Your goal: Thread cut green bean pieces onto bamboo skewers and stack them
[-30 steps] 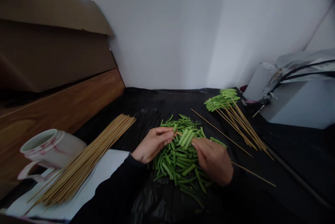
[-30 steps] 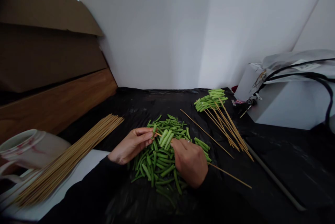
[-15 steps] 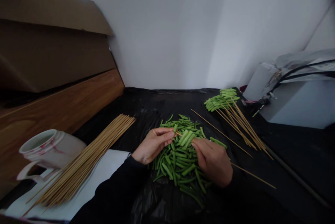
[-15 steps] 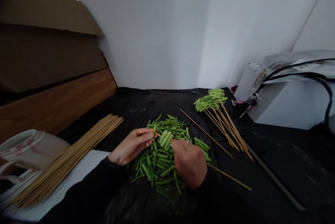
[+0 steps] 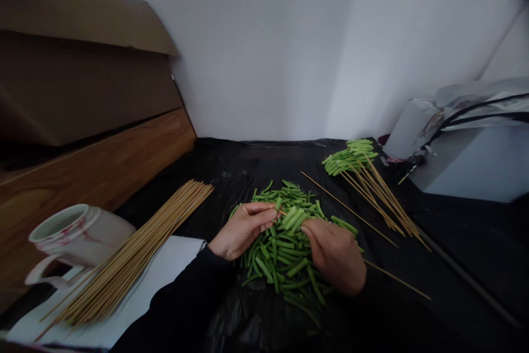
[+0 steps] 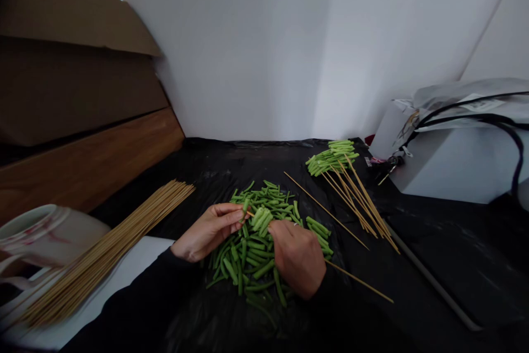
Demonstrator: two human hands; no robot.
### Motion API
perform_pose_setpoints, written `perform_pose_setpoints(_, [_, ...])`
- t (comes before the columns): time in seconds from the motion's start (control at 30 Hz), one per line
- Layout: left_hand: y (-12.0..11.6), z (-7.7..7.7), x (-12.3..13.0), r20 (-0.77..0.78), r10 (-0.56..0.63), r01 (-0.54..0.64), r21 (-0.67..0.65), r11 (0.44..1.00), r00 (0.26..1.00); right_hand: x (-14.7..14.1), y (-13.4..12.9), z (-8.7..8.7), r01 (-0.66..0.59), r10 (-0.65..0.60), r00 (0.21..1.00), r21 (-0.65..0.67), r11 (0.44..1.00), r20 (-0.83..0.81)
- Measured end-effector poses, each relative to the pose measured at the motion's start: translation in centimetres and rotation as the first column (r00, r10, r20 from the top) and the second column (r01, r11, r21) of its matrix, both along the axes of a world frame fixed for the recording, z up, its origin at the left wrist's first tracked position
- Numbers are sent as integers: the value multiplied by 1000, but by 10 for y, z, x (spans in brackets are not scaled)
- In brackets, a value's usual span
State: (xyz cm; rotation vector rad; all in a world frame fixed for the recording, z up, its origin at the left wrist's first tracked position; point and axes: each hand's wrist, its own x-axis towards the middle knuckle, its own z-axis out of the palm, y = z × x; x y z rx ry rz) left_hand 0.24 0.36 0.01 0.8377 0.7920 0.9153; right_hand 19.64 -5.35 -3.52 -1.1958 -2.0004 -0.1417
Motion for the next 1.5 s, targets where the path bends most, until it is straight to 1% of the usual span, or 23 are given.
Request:
perform_pose_setpoints(0.1, [0, 0, 0, -9, -5, 6, 5, 1000, 1000, -1, 0, 1, -2, 2, 1000, -11, 1000, 2])
perform_pose_setpoints(0.23, [1, -4, 0, -32, -11, 11, 21, 1000, 999, 0, 1, -1, -4, 4, 1000, 2, 1000, 1])
perform_pose_setpoints(0.37, [2, -7, 0, -48, -1, 2, 26, 1000, 999, 1, 1, -1, 10, -10, 1000, -13, 1000, 18])
perform_pose_setpoints(0.57, [1, -5, 0, -23, -26, 26, 12, 1000, 999, 0, -1, 1, 7, -7, 1000, -35, 999, 23])
perform_pose_setpoints(0.67, [0, -4, 1, -21, -16, 17, 12, 1000, 1000, -1, -1, 2, 9, -7, 999, -45, 999, 36])
perform_pose_setpoints(0.9, [0, -4, 1, -41, -9, 10, 5, 1000, 999, 0, 1, 2, -27, 27, 1000, -5, 1000, 1])
perform_pose_setpoints(0.97, [0, -5, 1, -44, -5, 6, 4, 1000, 999, 0, 0, 1, -24, 24, 1000, -18, 1000, 1])
perform_pose_setpoints(1.07, [-1, -8, 2, -79, -34, 35, 13, 999, 996, -1, 0, 0, -22, 23, 1000, -35, 999, 21])
perform_pose_setpoints(1.2, [-1, -11, 6, -73, -37, 38, 13, 999, 997, -3, 0, 1, -5, 6, 1000, -15, 1000, 8])
perform_pose_setpoints(1.27, [-1, -12, 7, -74, -25, 27, 32, 999, 997, -4, 0, 2, 3, -3, 1000, -3, 1000, 6])
perform_pose_setpoints(1.37, [1, -13, 6, -128, -30, 41, 90, 995, 991, -3, 2, 3, 7, -7, 1000, 8, 1000, 30])
perform_pose_setpoints(1.43, [2, -12, 4, -200, -21, 54, 160, 986, 980, -1, 4, 3, 30, -30, 998, 17, 999, 50])
perform_pose_setpoints(1.5, [4, -8, 0, -300, 7, 74, 257, 964, 954, 3, 5, 4, 64, -66, 996, 30, 998, 56])
